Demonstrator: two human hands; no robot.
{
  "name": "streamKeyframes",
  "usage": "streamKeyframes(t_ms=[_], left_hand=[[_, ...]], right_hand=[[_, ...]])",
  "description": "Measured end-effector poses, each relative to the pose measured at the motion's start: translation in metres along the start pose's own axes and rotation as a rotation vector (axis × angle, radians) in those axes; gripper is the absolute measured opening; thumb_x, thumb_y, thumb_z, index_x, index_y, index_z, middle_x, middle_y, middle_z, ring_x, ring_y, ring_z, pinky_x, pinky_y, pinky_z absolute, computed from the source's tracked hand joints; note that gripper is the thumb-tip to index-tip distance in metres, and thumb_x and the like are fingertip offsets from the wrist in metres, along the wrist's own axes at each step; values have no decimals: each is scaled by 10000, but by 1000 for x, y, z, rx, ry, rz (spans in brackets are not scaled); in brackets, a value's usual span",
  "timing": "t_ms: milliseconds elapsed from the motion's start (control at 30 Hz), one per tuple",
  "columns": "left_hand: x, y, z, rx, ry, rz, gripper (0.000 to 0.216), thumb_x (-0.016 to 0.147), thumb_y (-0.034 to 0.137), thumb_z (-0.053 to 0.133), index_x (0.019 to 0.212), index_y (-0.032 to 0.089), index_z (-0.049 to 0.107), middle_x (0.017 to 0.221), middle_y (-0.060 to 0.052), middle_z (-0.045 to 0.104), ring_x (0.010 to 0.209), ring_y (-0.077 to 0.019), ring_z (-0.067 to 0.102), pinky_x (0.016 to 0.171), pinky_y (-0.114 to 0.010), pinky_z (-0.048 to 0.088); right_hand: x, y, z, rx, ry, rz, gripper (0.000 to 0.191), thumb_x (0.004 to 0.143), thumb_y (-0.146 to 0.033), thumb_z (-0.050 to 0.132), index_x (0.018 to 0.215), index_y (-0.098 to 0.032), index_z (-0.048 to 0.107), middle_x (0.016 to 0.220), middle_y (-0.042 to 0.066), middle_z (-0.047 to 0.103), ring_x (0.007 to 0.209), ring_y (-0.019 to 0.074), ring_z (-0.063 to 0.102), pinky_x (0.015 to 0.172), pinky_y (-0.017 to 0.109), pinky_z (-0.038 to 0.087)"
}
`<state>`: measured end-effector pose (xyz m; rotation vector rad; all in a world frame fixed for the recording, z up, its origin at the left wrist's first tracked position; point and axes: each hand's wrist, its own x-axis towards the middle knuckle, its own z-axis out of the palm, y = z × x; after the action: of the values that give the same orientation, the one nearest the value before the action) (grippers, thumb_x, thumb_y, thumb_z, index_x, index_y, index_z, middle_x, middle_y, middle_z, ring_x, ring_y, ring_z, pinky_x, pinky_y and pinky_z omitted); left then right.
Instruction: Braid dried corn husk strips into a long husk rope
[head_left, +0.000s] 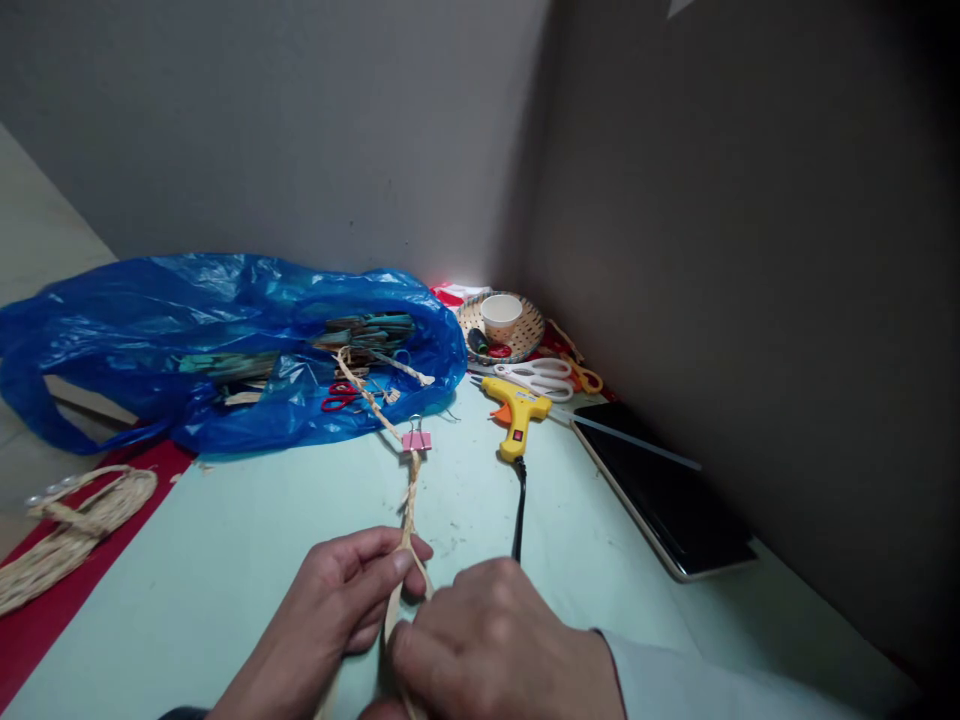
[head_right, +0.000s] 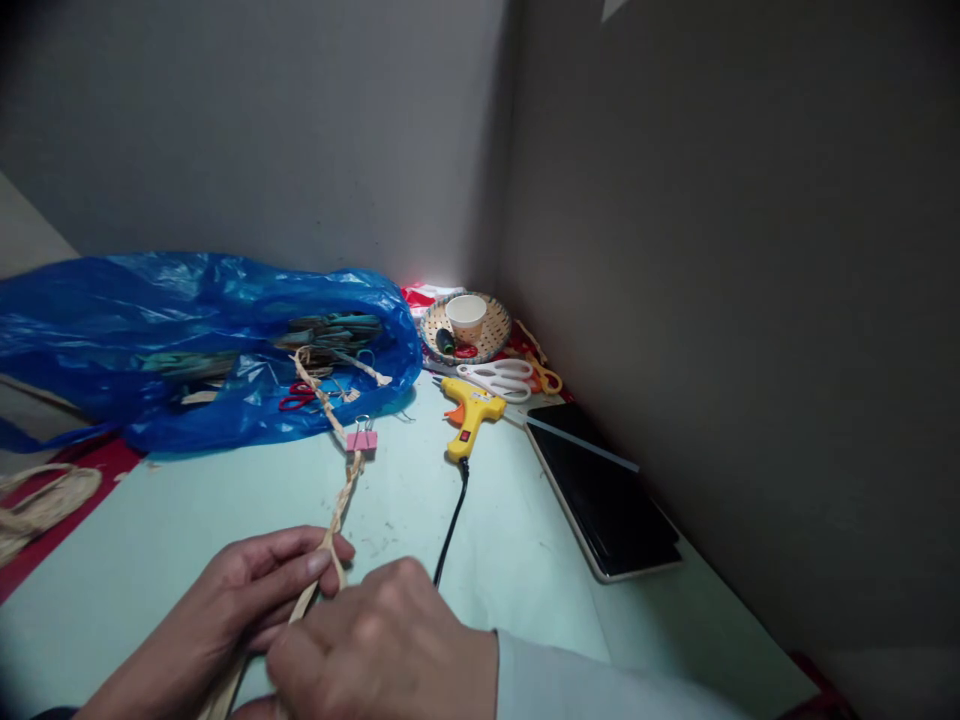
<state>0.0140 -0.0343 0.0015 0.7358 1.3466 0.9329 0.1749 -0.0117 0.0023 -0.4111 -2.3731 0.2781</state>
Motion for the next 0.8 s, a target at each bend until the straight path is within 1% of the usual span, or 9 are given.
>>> streamKeyframes(t_ms=[100,133,200,267,333,500,667,733,800], left_hand=[[2,-1,-3,-60,-50,10,357,666,442,813,805,126,724,541,67,460,443,-15,165,436,-191,103],[2,-1,-4,-76,-72,15,367,663,444,817,812,123,722,530,75,439,441,-12,152,431,-190,95],[3,-2,-6,-93,-112,18,377,674,444,815,834,118,715,542,68,459,435,-6,158,426,-189,88],[4,-3,-8,-91,-144,10,377,709,439,795,886,118,704,561,49,506,428,-5,177,424,-190,94],[4,-4,-8,-86,-161,13,393,722,435,788,935,123,682,596,30,554,423,-4,193,419,-190,104],[3,-6,-1,-63,-139,54,424,736,437,770,996,163,576,679,15,629,401,3,203,402,-180,101],[-1,-11,0,87,-90,87,386,792,496,679,992,212,509,672,7,676,382,-22,197,389,-177,121],[-2,-11,-4,209,-47,96,365,803,540,640,914,202,561,665,2,670,406,-53,310,400,-179,205],[-2,-8,-10,322,31,139,355,801,546,633,786,191,616,648,7,636,526,-107,471,487,-186,337]], right_hand=[[9,3,-15,303,-24,559,183,937,-356,531,897,-199,614,853,26,674,800,162,616,688,254,446],[12,6,-19,376,-53,689,196,942,-380,523,941,-199,600,936,45,672,897,181,614,768,272,454],[15,11,-23,554,-134,818,219,959,-393,492,999,-189,562,958,59,663,937,191,611,815,292,458],[17,15,-21,751,-216,847,200,969,-372,466,1018,-186,520,870,32,646,782,160,622,726,270,471],[16,19,-16,839,-258,850,160,973,-331,445,970,-186,515,808,4,622,655,124,578,642,241,450],[12,27,-4,767,-221,831,205,969,-282,434,843,-172,551,701,0,638,715,126,559,705,229,412],[10,30,1,725,-216,859,199,910,-260,498,752,-162,569,615,-12,611,582,100,500,590,206,374],[12,28,-1,679,-203,891,184,880,-233,515,717,-161,561,587,-18,590,547,93,481,551,198,356],[14,25,-4,644,-193,913,156,850,-192,520,702,-160,557,582,-15,595,541,93,493,544,195,358]])
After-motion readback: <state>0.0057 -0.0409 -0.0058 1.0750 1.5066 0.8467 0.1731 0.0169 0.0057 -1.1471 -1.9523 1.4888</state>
